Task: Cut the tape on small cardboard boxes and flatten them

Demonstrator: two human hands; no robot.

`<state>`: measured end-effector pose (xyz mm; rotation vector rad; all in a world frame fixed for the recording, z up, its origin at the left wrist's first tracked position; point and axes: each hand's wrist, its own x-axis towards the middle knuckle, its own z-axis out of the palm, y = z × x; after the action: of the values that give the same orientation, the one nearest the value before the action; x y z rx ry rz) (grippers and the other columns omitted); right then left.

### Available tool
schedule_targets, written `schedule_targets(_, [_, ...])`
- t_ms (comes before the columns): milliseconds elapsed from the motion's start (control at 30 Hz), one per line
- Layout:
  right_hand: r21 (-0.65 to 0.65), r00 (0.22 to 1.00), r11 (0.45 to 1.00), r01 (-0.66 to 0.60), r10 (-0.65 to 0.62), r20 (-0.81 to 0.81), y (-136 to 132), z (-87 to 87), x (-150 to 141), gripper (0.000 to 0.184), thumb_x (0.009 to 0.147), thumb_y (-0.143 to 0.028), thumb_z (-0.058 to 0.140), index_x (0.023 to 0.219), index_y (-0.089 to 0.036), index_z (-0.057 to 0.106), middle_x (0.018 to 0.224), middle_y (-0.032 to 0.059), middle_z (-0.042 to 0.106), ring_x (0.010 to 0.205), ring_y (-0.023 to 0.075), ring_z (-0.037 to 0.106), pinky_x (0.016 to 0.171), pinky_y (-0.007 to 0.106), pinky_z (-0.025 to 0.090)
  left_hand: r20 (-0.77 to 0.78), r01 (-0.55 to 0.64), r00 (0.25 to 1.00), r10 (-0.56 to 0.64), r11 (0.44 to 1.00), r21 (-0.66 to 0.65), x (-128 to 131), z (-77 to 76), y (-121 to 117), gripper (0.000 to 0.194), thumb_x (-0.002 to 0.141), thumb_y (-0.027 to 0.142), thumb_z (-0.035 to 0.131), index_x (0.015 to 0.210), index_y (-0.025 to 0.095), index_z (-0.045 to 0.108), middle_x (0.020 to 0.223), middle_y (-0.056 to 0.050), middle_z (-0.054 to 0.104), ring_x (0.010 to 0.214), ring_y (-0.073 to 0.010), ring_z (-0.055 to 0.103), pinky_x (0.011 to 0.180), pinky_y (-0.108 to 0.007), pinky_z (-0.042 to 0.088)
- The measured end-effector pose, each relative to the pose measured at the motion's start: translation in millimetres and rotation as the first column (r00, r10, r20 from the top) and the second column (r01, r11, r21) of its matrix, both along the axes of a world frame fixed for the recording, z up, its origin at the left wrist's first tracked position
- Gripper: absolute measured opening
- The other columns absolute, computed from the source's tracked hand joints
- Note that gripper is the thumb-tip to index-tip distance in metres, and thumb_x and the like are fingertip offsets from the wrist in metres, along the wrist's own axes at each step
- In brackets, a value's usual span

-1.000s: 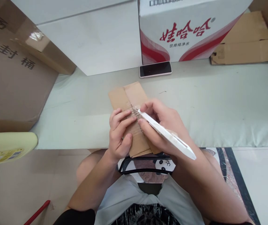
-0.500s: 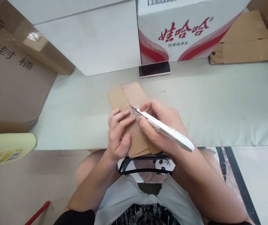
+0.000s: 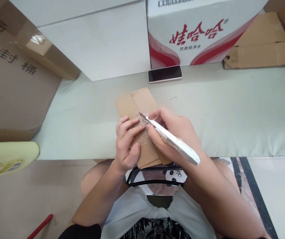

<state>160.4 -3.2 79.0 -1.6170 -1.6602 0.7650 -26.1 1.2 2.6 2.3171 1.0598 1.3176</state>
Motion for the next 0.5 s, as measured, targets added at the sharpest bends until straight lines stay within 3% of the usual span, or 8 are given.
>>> schedule_targets(233, [-0.009, 1.000, 1.000, 0.001, -0.001, -0.015, 0.1, 7.2, -1.2, 0.006, 0.082, -0.029, 0.062, 0.084, -0.025, 0.059, 0.062, -0.0032, 0.066, 0.050, 0.0127, 0.056, 0.051, 0.026, 0.040, 0.007, 0.012, 1.000, -0.012, 1.000, 0.013, 0.0, 1.8, 1.0, 0.037, 0.100, 0.032, 0.043, 0.130, 0.022, 0.062, 0.135, -0.012, 0.065, 0.130, -0.0262, 0.059, 0.122, -0.052, 0.038])
schedule_targets(500, [-0.022, 1.000, 1.000, -0.011, 0.010, -0.021, -0.6, 2.8, 1.3, 0.009, 0.084, -0.033, 0.062, 0.088, -0.025, 0.060, 0.063, -0.0033, 0.066, 0.051, 0.0130, 0.054, 0.054, 0.027, 0.040, 0.024, 0.006, 1.000, -0.006, 1.000, 0.000, 0.3, -1.0, 0.1, 0.037, 0.098, 0.030, 0.045, 0.128, 0.021, 0.064, 0.135, -0.013, 0.064, 0.132, -0.0271, 0.056, 0.124, -0.052, 0.036])
